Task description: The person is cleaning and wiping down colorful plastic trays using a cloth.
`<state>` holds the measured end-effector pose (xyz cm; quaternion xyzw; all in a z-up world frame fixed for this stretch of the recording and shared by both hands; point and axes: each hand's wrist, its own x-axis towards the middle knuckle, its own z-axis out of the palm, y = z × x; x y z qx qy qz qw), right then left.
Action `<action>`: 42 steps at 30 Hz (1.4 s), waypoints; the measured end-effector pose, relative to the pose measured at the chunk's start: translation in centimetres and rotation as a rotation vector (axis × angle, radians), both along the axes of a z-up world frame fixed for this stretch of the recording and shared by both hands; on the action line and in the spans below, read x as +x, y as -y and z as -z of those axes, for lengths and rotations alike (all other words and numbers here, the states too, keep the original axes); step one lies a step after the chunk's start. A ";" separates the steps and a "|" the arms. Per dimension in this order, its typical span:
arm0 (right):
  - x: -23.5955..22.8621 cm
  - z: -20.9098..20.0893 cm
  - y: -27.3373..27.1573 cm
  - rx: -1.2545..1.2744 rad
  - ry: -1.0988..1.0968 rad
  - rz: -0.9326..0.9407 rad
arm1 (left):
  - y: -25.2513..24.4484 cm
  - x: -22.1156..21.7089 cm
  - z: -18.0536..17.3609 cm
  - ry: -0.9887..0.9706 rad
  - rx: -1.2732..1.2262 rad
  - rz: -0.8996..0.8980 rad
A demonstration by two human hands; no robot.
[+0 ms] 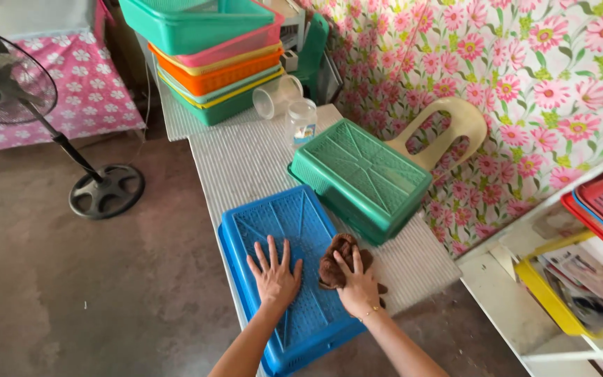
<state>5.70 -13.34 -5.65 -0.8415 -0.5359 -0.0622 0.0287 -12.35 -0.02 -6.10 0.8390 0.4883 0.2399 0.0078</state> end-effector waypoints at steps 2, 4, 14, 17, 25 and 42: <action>0.7 0.5 -2.0 0.033 -0.094 -0.022 | 0.2 0.0 -0.2 -0.007 0.087 -0.005; 1.9 1.0 -5.8 0.040 -0.020 -0.136 | 0.2 -0.2 -0.3 -0.035 0.076 -0.011; 4.8 -2.2 -27.0 -0.045 -0.635 0.018 | -0.1 0.2 0.2 -0.130 0.283 -0.147; 6.5 -1.4 -30.9 -0.018 -0.815 0.031 | -0.6 0.3 1.7 -0.216 0.271 -0.200; 6.7 -3.1 -35.9 -0.186 -0.959 0.105 | -2.8 0.5 4.7 -0.205 0.469 -0.277; 5.7 3.9 -14.3 0.176 -0.422 -0.466 | -1.0 0.0 -0.4 -0.207 0.156 -0.166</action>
